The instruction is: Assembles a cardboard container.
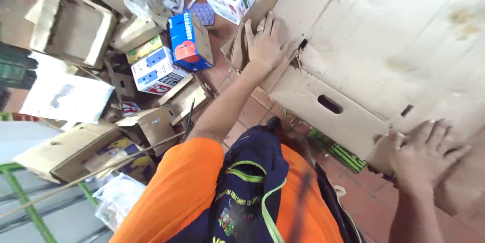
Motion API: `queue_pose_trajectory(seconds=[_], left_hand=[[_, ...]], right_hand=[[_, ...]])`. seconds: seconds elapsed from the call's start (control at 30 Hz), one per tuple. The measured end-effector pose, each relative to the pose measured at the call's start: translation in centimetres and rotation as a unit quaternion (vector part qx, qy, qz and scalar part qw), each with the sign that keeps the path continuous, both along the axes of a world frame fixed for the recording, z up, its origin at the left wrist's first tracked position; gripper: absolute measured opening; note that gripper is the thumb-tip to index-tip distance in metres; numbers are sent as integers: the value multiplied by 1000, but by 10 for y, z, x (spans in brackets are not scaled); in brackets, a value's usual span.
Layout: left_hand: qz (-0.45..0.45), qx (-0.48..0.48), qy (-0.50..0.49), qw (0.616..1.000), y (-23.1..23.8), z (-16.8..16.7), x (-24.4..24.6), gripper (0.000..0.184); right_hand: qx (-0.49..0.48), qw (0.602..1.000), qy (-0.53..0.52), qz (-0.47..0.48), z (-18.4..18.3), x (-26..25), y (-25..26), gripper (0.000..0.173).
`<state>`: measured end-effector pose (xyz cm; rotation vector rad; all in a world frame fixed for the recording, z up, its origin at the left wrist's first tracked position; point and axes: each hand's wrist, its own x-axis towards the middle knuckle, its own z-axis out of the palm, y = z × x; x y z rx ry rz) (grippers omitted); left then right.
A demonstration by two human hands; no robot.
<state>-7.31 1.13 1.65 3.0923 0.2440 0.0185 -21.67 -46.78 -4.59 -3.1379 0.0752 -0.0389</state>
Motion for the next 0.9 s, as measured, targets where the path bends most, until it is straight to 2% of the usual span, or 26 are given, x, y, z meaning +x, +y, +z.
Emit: queue_pose_trajectory(seconds=[0.03,0.13,0.23,0.33,0.5,0.57,0.7,0.8,0.9], left_hand=[[-14,-13,-11,1000,11,-12,0,87],[-53,-13,-112,992,24,-44,-2,77],[-119,4,-89,989,29,-58,7,74],[-164,-29,-36,985,41,-63,10,80],[-200,-112,-36,973,52,-68,15,77],[-207,-130,-50,968,54,-74,14,77],[-219,-147,-83,961,58,-98,19,75],[-227,-151,-109,956,58,-110,23,71],[-232,-158,-108,954,59,-108,20,68]], right_hand=[[-2,1000,7,17,1,2,-3,101],[11,999,11,52,-2,5,-10,102],[64,996,-38,47,-18,2,-19,100],[90,995,-40,21,-21,5,-22,102],[122,990,-20,-67,-19,20,-14,83],[108,990,-38,-79,-27,19,-14,81],[84,990,-88,-67,-57,15,-19,90],[87,987,-112,-72,-59,21,-11,92],[65,990,-108,-66,-51,19,-7,87]])
